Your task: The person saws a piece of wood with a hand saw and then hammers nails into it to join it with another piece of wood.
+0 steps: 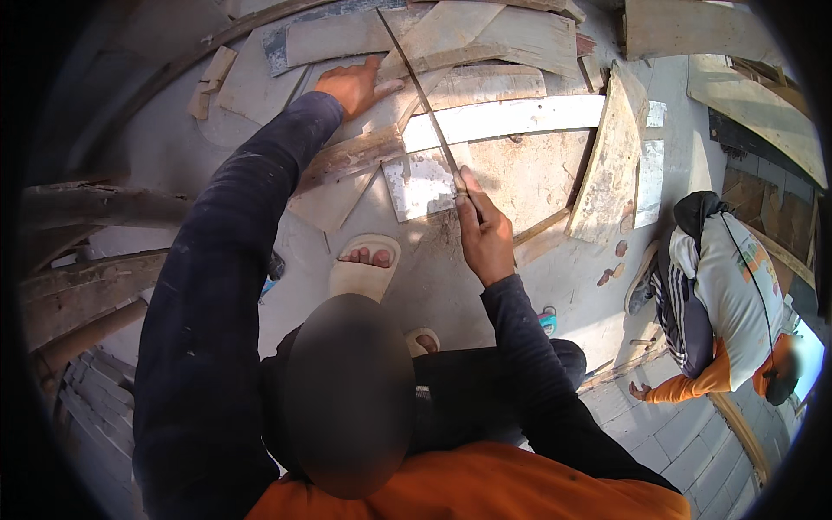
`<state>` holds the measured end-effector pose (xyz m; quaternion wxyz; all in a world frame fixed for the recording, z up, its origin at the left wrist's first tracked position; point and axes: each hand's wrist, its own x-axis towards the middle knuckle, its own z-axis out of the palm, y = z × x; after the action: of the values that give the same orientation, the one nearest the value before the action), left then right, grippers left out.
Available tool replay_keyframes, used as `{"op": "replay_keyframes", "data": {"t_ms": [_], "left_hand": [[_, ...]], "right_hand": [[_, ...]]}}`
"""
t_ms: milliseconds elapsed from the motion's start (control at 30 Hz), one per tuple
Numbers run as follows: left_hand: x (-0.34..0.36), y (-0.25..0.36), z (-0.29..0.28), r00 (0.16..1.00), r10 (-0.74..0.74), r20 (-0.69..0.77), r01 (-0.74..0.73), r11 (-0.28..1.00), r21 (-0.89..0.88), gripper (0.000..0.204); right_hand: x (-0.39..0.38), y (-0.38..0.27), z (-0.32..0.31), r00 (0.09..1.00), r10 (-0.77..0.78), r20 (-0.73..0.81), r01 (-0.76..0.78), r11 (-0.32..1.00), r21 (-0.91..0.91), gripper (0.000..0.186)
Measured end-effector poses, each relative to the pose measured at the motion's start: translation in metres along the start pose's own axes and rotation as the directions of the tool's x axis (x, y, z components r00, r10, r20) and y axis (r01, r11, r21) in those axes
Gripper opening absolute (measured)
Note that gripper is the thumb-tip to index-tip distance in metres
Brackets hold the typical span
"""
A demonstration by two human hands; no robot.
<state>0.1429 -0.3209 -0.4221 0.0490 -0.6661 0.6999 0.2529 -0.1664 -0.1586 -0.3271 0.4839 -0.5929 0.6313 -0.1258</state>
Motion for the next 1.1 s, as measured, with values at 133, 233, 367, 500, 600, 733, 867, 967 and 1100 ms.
{"op": "replay_keyframes", "data": {"t_ms": [133,233,367,500,600,733,867,967,1100], "left_hand": [[0.002,0.000,-0.001,1.000,-0.012,0.017,0.012,1.000,-0.021,0.085],[0.004,-0.002,0.000,1.000,0.018,0.008,-0.018,1.000,-0.025,0.084],[0.003,-0.007,0.000,1.000,0.028,-0.012,-0.029,0.999,-0.025,0.082],[0.006,-0.006,0.006,0.999,0.049,-0.001,-0.049,0.998,-0.037,0.081],[0.006,-0.008,0.009,0.998,0.057,-0.021,-0.057,0.998,-0.003,0.082],[0.006,-0.012,0.012,0.995,0.074,-0.073,-0.074,0.997,0.004,0.082],[0.009,-0.011,0.012,0.992,0.090,-0.084,-0.090,0.996,-0.003,0.081],[0.008,-0.008,0.010,1.000,0.009,-0.022,-0.010,1.000,-0.012,0.081],[0.006,-0.005,0.005,1.000,0.014,-0.008,-0.014,1.000,-0.024,0.081]], "right_hand": [[-0.051,0.020,-0.010,0.998,0.032,-0.046,-0.028,0.996,0.079,0.046],[0.016,-0.006,0.008,0.999,-0.038,-0.013,0.038,0.999,0.008,0.045],[0.037,-0.005,0.017,0.996,-0.077,-0.047,0.080,0.994,0.078,0.045],[-0.038,0.042,0.001,0.997,-0.040,-0.064,0.046,0.994,0.097,0.047],[-0.019,0.025,0.009,0.999,0.036,0.013,-0.037,0.995,0.093,0.047],[0.001,0.038,0.018,0.990,-0.132,-0.044,0.132,0.991,-0.006,0.048],[-0.024,0.033,0.005,0.998,0.048,-0.037,-0.046,0.998,0.043,0.050],[-0.028,0.034,0.007,0.991,-0.090,-0.098,0.098,0.992,0.080,0.045],[0.063,0.003,0.031,0.924,-0.320,-0.208,0.327,0.945,0.001,0.044]]}}
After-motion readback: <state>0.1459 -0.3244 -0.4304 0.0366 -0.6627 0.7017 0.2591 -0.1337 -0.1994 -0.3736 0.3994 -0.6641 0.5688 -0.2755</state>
